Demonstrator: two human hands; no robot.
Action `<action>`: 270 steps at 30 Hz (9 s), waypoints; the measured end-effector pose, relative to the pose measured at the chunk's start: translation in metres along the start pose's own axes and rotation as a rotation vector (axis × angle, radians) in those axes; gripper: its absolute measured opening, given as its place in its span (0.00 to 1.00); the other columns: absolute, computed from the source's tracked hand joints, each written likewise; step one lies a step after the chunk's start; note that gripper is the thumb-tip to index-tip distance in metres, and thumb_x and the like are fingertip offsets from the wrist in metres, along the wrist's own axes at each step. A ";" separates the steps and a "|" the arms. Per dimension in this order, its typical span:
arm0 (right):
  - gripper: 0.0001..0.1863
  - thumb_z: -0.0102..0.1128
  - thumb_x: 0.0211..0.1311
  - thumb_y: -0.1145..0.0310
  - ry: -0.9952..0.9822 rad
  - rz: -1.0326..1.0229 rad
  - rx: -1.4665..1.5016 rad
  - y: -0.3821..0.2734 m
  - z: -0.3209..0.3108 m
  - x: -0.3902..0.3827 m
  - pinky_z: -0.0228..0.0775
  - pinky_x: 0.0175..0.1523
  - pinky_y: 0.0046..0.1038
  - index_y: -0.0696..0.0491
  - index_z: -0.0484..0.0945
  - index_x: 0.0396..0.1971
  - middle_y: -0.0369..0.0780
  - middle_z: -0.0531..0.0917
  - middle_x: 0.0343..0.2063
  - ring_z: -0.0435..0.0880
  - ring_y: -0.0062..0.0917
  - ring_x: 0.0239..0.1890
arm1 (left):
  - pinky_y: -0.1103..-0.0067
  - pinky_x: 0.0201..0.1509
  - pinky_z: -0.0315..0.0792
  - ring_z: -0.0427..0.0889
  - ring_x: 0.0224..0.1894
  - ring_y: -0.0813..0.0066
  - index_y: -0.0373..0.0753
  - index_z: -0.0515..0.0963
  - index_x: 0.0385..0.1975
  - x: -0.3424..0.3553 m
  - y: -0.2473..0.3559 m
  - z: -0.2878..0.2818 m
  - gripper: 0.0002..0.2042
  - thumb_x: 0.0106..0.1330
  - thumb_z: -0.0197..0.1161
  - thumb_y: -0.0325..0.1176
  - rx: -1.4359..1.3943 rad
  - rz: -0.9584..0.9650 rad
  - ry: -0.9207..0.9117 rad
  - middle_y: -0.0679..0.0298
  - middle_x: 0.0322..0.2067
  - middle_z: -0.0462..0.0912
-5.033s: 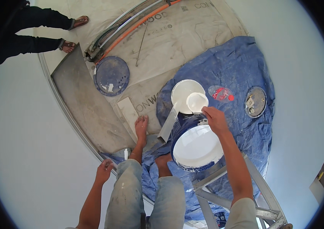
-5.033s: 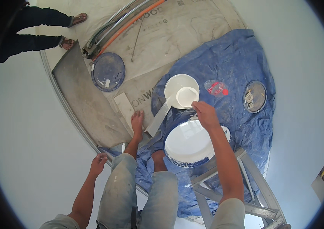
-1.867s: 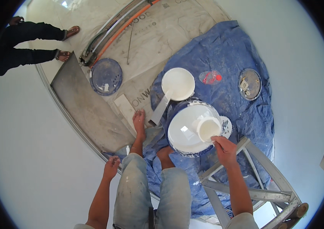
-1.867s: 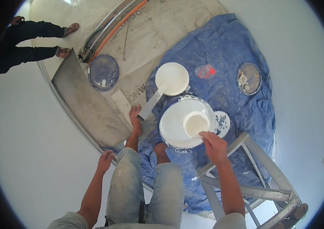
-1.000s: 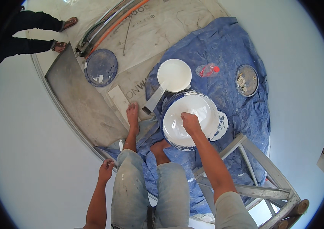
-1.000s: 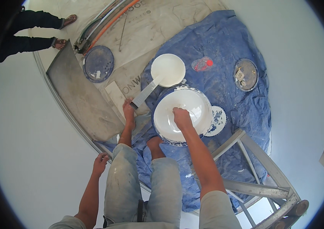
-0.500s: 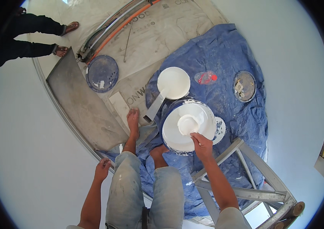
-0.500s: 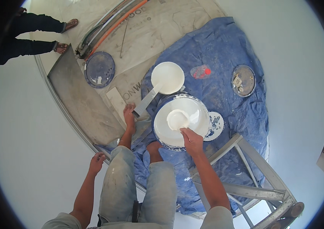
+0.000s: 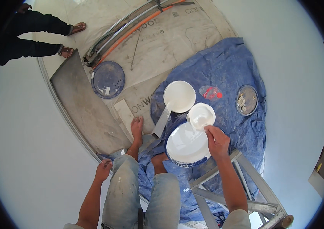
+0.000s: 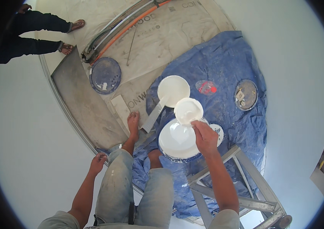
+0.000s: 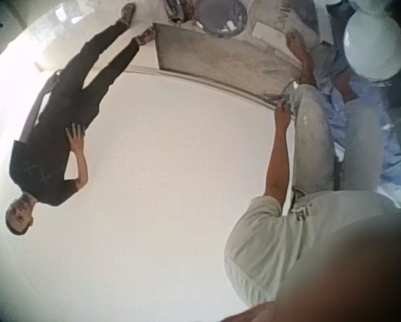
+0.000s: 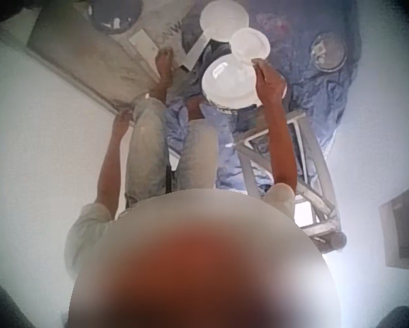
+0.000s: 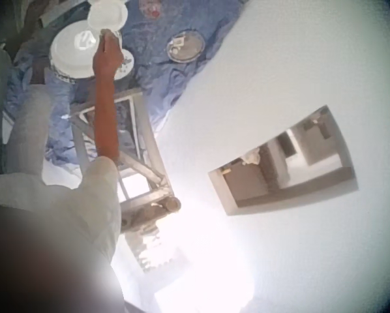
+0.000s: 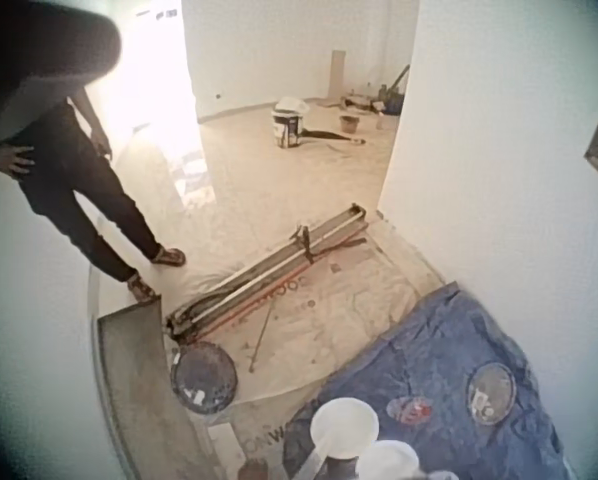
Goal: The person prepares paint by pouring white liquid from a large bucket into a small container, adding water from a plastic bottle, and stirring the mixture with a paint roller and a metal tool.
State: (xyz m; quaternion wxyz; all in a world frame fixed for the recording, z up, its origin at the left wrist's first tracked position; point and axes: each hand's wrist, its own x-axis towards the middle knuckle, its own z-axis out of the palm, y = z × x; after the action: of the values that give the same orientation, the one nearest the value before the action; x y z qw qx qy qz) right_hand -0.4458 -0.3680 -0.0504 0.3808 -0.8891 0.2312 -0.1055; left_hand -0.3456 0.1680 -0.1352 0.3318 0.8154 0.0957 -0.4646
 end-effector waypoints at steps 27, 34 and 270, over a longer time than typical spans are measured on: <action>0.06 0.56 0.58 0.72 -1.056 0.688 0.139 0.221 0.191 0.210 0.72 0.31 0.23 0.57 0.80 0.28 0.35 0.80 0.23 0.80 0.20 0.24 | 0.74 0.48 0.77 0.84 0.42 0.67 0.30 0.73 0.50 0.027 -0.020 -0.047 0.16 0.71 0.58 0.36 -0.029 -0.122 0.091 0.54 0.43 0.82; 0.04 0.59 0.63 0.71 -0.948 1.051 0.583 0.223 0.175 0.200 0.64 0.29 0.20 0.55 0.78 0.30 0.31 0.75 0.24 0.71 0.17 0.23 | 0.74 0.48 0.77 0.85 0.42 0.66 0.30 0.73 0.50 0.027 -0.016 -0.058 0.16 0.71 0.57 0.36 0.002 -0.171 0.083 0.53 0.44 0.82; 0.08 0.65 0.54 0.81 0.114 0.055 0.035 0.050 0.063 -0.139 0.71 0.31 0.30 0.57 0.81 0.34 0.41 0.79 0.25 0.79 0.33 0.26 | 0.77 0.38 0.76 0.84 0.40 0.71 0.32 0.76 0.47 -0.068 -0.077 0.039 0.15 0.68 0.59 0.36 0.036 -0.134 0.078 0.58 0.37 0.84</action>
State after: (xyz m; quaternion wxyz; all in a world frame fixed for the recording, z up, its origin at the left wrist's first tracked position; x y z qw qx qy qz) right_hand -0.5606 -0.2902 -0.1311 0.3855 -0.8681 0.2747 -0.1495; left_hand -0.4462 0.2120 -0.1277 0.2811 0.8306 0.1546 -0.4551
